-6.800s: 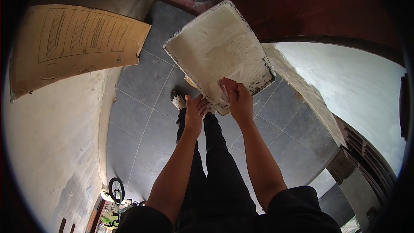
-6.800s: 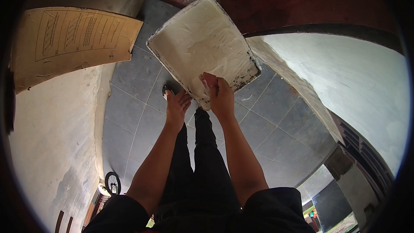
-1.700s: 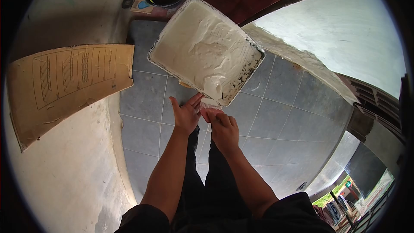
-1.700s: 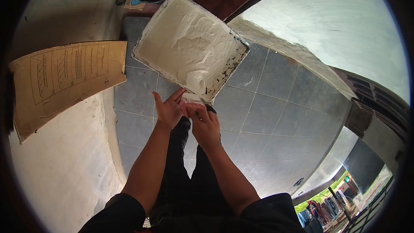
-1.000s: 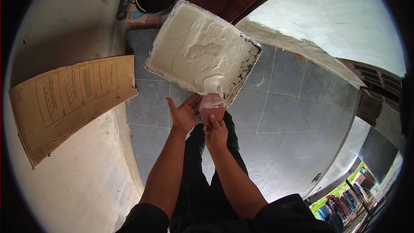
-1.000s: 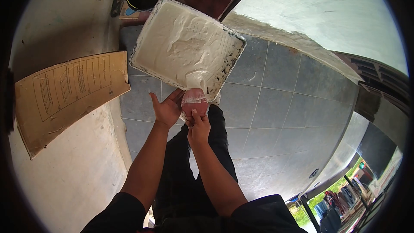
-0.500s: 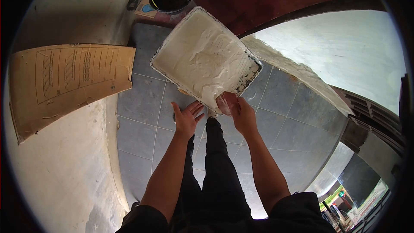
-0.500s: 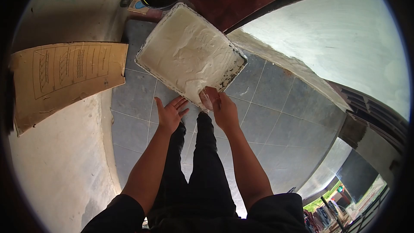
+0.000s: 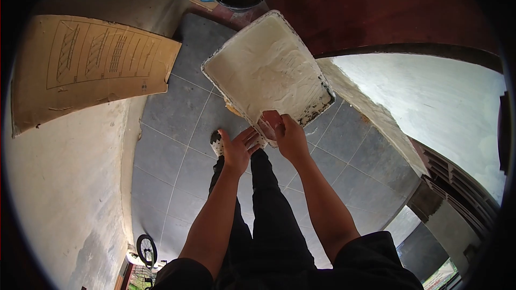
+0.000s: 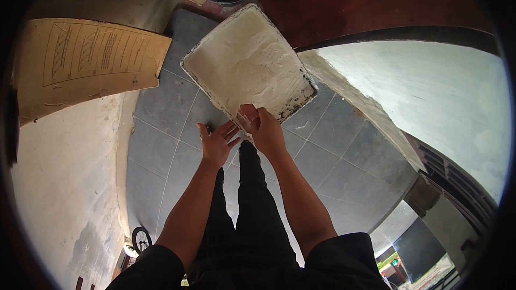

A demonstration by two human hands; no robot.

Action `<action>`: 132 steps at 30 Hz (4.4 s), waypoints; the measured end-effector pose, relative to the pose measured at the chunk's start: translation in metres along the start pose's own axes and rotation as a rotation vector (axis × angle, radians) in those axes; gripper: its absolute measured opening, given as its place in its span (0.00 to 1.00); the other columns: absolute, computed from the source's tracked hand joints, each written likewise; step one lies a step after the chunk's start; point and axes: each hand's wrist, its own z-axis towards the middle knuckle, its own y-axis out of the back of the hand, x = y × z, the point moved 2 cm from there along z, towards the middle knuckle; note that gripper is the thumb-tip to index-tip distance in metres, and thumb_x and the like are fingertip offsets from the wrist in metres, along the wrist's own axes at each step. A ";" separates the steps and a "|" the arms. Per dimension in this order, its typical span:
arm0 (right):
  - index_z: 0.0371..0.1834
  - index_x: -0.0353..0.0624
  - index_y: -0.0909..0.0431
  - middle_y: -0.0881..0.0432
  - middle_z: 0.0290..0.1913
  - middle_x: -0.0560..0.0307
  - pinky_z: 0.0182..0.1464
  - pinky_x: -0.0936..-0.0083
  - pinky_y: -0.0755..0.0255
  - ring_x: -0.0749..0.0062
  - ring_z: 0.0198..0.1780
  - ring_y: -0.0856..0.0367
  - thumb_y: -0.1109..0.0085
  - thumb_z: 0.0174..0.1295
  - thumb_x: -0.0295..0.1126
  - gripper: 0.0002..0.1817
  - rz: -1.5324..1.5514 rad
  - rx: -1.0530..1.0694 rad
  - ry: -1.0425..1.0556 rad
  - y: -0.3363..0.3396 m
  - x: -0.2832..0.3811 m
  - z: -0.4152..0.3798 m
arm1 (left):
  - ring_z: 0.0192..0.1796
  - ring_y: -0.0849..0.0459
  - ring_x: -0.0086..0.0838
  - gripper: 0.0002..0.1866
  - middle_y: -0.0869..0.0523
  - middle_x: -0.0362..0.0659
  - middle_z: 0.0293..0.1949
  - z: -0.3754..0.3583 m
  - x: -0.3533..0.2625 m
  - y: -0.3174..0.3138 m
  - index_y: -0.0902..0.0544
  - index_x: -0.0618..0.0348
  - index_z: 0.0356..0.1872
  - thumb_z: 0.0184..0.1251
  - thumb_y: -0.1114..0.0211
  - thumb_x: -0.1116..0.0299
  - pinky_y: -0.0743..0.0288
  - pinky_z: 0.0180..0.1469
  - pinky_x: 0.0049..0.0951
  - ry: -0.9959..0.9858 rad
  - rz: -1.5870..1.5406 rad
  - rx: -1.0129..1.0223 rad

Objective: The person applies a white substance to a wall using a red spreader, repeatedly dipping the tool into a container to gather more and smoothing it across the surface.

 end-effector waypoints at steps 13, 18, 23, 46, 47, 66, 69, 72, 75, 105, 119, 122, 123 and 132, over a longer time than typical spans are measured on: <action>0.50 0.35 0.18 0.13 0.39 0.48 0.40 0.63 0.25 0.59 0.38 0.14 0.42 0.70 0.33 0.13 0.524 0.239 -0.274 -0.001 -0.044 0.058 | 0.80 0.38 0.45 0.66 0.32 0.54 0.78 -0.006 0.002 -0.011 0.33 0.68 0.78 0.65 0.76 0.13 0.46 0.79 0.52 -0.021 0.062 -0.062; 0.57 0.37 0.18 0.14 0.44 0.61 0.38 0.72 0.26 0.73 0.38 0.17 0.41 0.72 0.32 0.15 1.082 0.276 -0.399 0.025 -0.051 0.027 | 0.80 0.38 0.44 0.63 0.32 0.52 0.78 -0.032 0.002 -0.011 0.33 0.64 0.79 0.67 0.76 0.14 0.44 0.79 0.51 -0.058 0.194 -0.144; 0.68 0.39 0.24 0.13 0.53 0.54 0.45 0.68 0.14 0.68 0.50 0.11 0.41 0.70 0.23 0.22 1.227 0.364 -0.273 0.075 -0.025 -0.023 | 0.78 0.33 0.42 0.61 0.27 0.50 0.76 -0.090 -0.007 -0.011 0.31 0.61 0.78 0.67 0.72 0.14 0.40 0.76 0.50 -0.067 0.213 -0.198; 0.75 0.43 0.31 0.20 0.68 0.43 0.69 0.38 0.25 0.44 0.68 0.20 0.56 0.82 0.48 0.27 1.719 0.027 0.045 0.242 0.162 -0.156 | 0.73 0.29 0.43 0.61 0.23 0.50 0.71 -0.194 -0.096 -0.198 0.26 0.59 0.74 0.64 0.70 0.12 0.37 0.72 0.51 -0.316 0.381 0.305; 0.73 0.43 0.29 0.19 0.67 0.43 0.70 0.37 0.25 0.43 0.67 0.20 0.56 0.82 0.47 0.26 1.751 0.007 0.053 0.245 0.163 -0.161 | 0.76 0.32 0.43 0.59 0.26 0.51 0.74 -0.196 -0.096 -0.204 0.27 0.60 0.74 0.67 0.72 0.14 0.40 0.75 0.50 -0.284 0.371 0.320; 0.65 0.42 0.30 0.23 0.64 0.48 0.63 0.54 0.15 0.52 0.63 0.19 0.62 0.85 0.44 0.20 1.390 -0.572 1.327 0.794 0.352 -0.383 | 0.82 0.38 0.53 0.34 0.32 0.57 0.78 -0.480 -0.130 -0.846 0.33 0.66 0.78 0.84 0.48 0.49 0.45 0.82 0.49 -2.505 0.946 0.942; 0.70 0.41 0.31 0.24 0.65 0.49 0.62 0.57 0.20 0.56 0.63 0.21 0.56 0.83 0.44 0.22 1.084 -0.719 1.483 0.871 0.382 -0.413 | 0.81 0.37 0.53 0.40 0.31 0.57 0.77 -0.510 -0.120 -0.911 0.32 0.68 0.76 0.77 0.39 0.45 0.43 0.81 0.54 -2.908 1.040 0.675; 0.64 0.35 0.21 0.15 0.58 0.51 0.61 0.67 0.23 0.62 0.57 0.17 0.50 0.81 0.49 0.27 0.743 -0.977 1.511 0.930 0.407 -0.430 | 0.82 0.39 0.55 0.41 0.33 0.58 0.79 -0.528 -0.114 -0.951 0.33 0.68 0.77 0.75 0.37 0.46 0.45 0.81 0.56 -3.101 1.041 0.599; 0.63 0.36 0.16 0.13 0.60 0.46 0.65 0.66 0.24 0.58 0.62 0.16 0.45 0.78 0.48 0.26 0.161 -1.362 1.514 0.956 0.418 -0.441 | 0.82 0.39 0.51 0.42 0.32 0.56 0.78 -0.552 -0.112 -0.985 0.33 0.67 0.76 0.72 0.34 0.46 0.46 0.82 0.55 -3.178 0.992 0.498; 0.63 0.50 0.13 0.26 0.76 0.43 0.78 0.62 0.33 0.53 0.81 0.35 0.32 0.66 0.32 0.21 -0.900 -1.757 1.406 1.011 0.400 -0.423 | 0.84 0.41 0.51 0.44 0.29 0.54 0.76 -0.567 -0.117 -1.011 0.29 0.67 0.75 0.72 0.38 0.38 0.49 0.83 0.55 -3.223 0.880 0.342; 0.62 0.51 0.13 0.24 0.74 0.44 0.77 0.62 0.31 0.53 0.79 0.31 0.33 0.66 0.37 0.21 -0.992 -1.749 1.411 1.030 0.392 -0.432 | 0.83 0.40 0.49 0.44 0.28 0.53 0.76 -0.567 -0.117 -1.011 0.30 0.67 0.75 0.71 0.36 0.40 0.49 0.84 0.54 -3.244 0.835 0.339; 0.62 0.50 0.13 0.23 0.73 0.44 0.76 0.61 0.30 0.53 0.79 0.31 0.33 0.66 0.38 0.20 -0.957 -1.740 1.423 1.025 0.409 -0.431 | 0.83 0.40 0.49 0.44 0.28 0.53 0.76 -0.567 -0.117 -1.011 0.30 0.67 0.75 0.72 0.36 0.40 0.49 0.84 0.54 -3.251 0.842 0.322; 0.62 0.50 0.13 0.23 0.73 0.44 0.76 0.61 0.30 0.53 0.79 0.31 0.33 0.66 0.38 0.20 -0.955 -1.741 1.423 1.025 0.415 -0.430 | 0.83 0.39 0.49 0.43 0.28 0.53 0.76 -0.567 -0.117 -1.012 0.30 0.66 0.75 0.72 0.36 0.40 0.49 0.84 0.54 -3.252 0.847 0.317; 0.64 0.51 0.14 0.23 0.73 0.43 0.75 0.62 0.29 0.53 0.78 0.30 0.33 0.66 0.38 0.22 -1.081 -1.752 1.311 1.028 0.399 -0.430 | 0.82 0.38 0.49 0.42 0.28 0.53 0.76 -0.567 -0.117 -1.010 0.29 0.67 0.74 0.72 0.36 0.41 0.47 0.84 0.53 -3.253 0.849 0.306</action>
